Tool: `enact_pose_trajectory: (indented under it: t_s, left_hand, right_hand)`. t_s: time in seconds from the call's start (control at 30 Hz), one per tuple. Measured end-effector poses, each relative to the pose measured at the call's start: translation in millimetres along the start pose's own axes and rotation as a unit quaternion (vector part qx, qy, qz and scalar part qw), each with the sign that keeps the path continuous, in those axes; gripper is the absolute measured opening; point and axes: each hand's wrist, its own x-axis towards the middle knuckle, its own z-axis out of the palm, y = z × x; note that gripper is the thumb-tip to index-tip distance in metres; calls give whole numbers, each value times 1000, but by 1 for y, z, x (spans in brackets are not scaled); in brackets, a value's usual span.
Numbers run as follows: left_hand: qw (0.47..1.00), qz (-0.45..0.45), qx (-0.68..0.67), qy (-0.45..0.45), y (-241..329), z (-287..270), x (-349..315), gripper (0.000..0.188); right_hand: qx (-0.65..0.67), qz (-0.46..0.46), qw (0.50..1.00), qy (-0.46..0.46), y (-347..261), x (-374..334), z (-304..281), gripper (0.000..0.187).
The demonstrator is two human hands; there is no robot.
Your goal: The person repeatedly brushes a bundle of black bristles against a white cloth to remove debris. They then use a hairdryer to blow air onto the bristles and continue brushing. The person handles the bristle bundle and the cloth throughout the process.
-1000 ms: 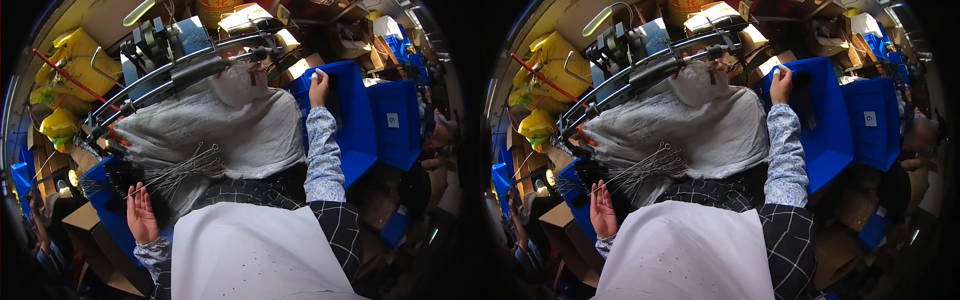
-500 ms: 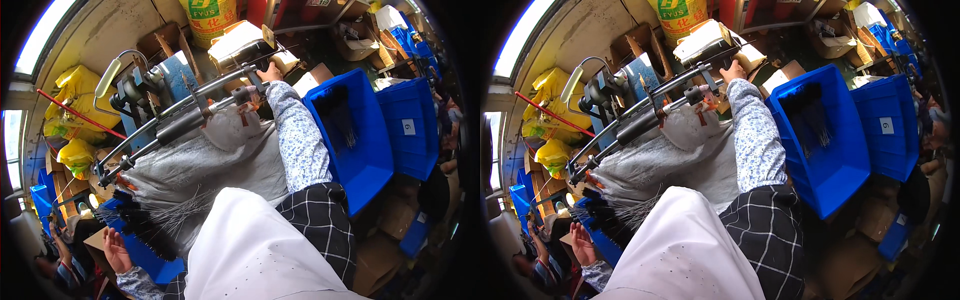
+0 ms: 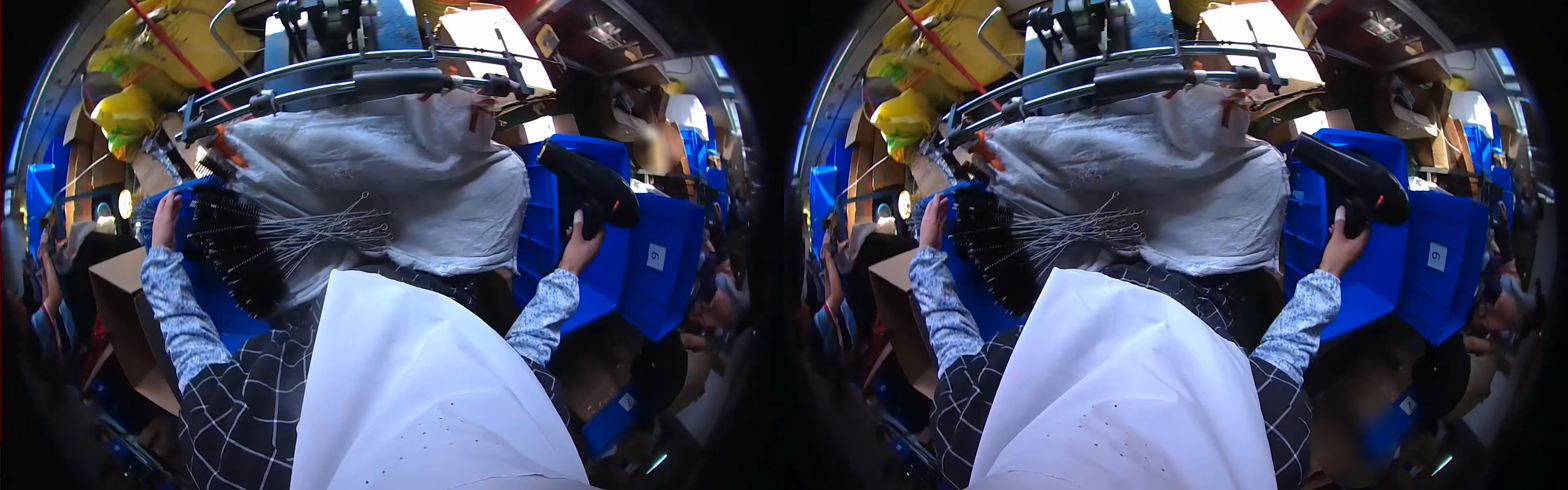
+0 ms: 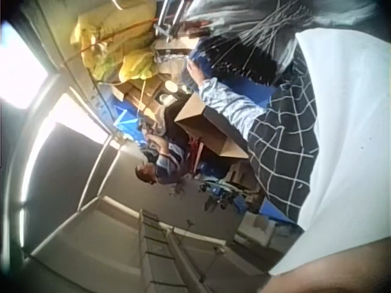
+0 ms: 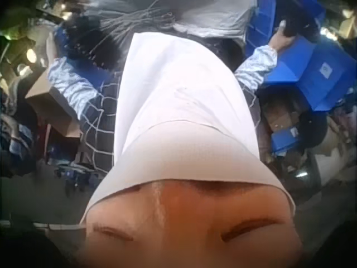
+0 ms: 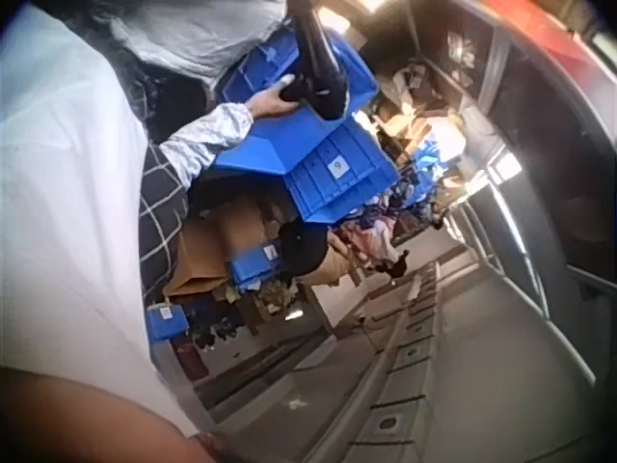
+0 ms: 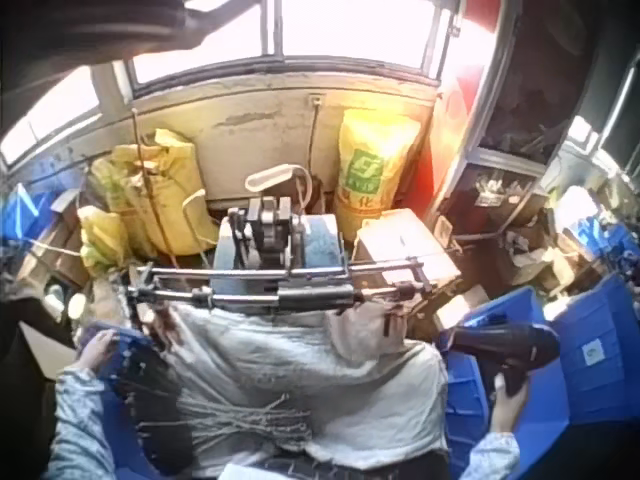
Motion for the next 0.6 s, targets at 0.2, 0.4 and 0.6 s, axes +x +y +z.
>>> enact_pose_trajectory:
  t_s: [0.2, 0.4, 0.6]
  left_hand:
    - [976, -45, -141, -159, -31, 30, 19, 36]
    - [957, 42, -179, -224, -5, 26, -55, 29]
    - [975, -31, -105, -195, -11, 18, -34, 31]
  right_hand:
    - [190, -108, 943, -251, -81, -67, -28, 24]
    - [143, -220, 914, -310, -154, -124, 54, 26]
    - [63, -267, 879, -391, -199, -141, 98, 20]
